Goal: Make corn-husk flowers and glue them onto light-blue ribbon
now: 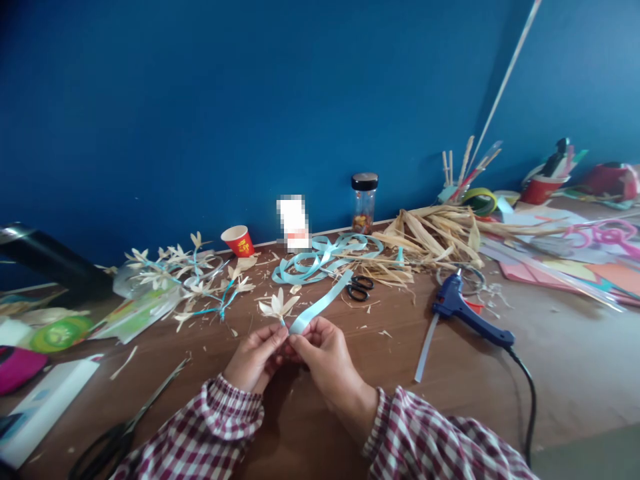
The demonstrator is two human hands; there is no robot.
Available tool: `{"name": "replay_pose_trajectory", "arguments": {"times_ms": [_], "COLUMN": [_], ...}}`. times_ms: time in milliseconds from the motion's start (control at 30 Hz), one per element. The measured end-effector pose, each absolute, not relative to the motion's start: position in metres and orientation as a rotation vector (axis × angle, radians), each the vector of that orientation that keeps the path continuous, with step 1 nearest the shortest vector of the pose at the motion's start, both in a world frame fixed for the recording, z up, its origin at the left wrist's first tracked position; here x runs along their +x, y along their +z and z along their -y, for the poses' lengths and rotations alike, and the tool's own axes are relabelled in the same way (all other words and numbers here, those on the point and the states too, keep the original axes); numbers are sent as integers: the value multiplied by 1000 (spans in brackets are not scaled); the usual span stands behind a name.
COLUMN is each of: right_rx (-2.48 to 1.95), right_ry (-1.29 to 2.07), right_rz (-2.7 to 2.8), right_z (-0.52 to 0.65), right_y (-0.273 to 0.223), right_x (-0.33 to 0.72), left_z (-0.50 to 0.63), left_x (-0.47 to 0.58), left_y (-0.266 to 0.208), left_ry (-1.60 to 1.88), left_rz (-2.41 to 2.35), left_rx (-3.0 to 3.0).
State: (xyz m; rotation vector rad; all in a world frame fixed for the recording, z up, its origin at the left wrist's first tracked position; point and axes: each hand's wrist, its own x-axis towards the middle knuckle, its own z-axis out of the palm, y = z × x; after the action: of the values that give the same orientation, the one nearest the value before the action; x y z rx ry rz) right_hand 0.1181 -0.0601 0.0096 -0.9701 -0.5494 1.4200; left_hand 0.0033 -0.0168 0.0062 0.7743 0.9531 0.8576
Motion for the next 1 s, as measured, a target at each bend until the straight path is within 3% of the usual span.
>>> {"name": "replay_pose_trajectory", "arguments": {"times_ms": [200, 367, 533, 1000], "right_rx": [-1104, -1357, -1292, -1421], "right_ry": [1387, 780, 571, 718], "right_rz": [755, 1062, 1534, 1617], "right_z": [56, 52, 53, 52], "right_y": [6, 12, 20, 17], "right_x": [129, 148, 148, 146], "left_z": [10, 3, 1, 7], "left_x": [-1, -10, -14, -12], "left_y": [6, 16, 18, 11], "left_ry": [897, 866, 768, 719], "left_rz": [-960, -1044, -1062, -1202], "left_rx": [782, 737, 771, 1128]}}
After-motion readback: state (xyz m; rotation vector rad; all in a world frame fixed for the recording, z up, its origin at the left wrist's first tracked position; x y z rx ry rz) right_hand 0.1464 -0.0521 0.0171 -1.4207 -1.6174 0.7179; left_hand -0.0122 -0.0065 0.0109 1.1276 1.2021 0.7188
